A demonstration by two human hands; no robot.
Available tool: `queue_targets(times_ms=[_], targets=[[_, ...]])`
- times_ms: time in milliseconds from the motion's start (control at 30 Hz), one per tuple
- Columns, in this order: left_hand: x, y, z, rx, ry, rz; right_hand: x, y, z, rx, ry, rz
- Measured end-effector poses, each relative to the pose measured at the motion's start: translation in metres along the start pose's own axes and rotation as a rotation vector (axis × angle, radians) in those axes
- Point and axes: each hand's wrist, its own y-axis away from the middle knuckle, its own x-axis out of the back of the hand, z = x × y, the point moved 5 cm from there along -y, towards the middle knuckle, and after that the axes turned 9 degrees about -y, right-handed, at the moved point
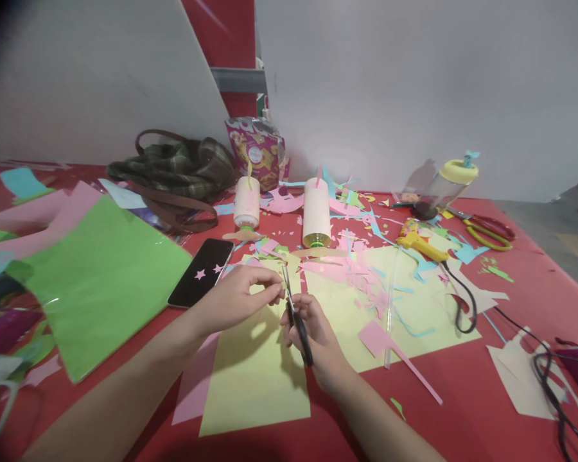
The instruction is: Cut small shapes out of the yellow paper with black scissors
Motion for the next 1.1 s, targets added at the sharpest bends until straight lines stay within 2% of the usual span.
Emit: queue_targets(times_ms=[500,733,867,1000,1100], targets=[[0.001,0.000,-0.005,0.007,-0.071,-0.035,0.002,0.001,0.004,-0.039,-0.035,0.006],[0.004,-0.001,-0.003,0.000,-0.085,-0.039,0.001,-0.001,0.002,-0.035,0.007,0.047],[0.004,0.000,-0.004,-0.001,-0.059,-0.035,0.002,-0.002,0.001,-0.013,0.014,0.073],[0.004,0.000,-0.004,-0.014,-0.053,-0.027,0.001,-0.002,-0.002,0.019,-0.001,0.045],[0.001,0.001,-0.003,-0.034,-0.076,-0.061,0.002,-0.003,-0.006,0.071,-0.018,0.090]])
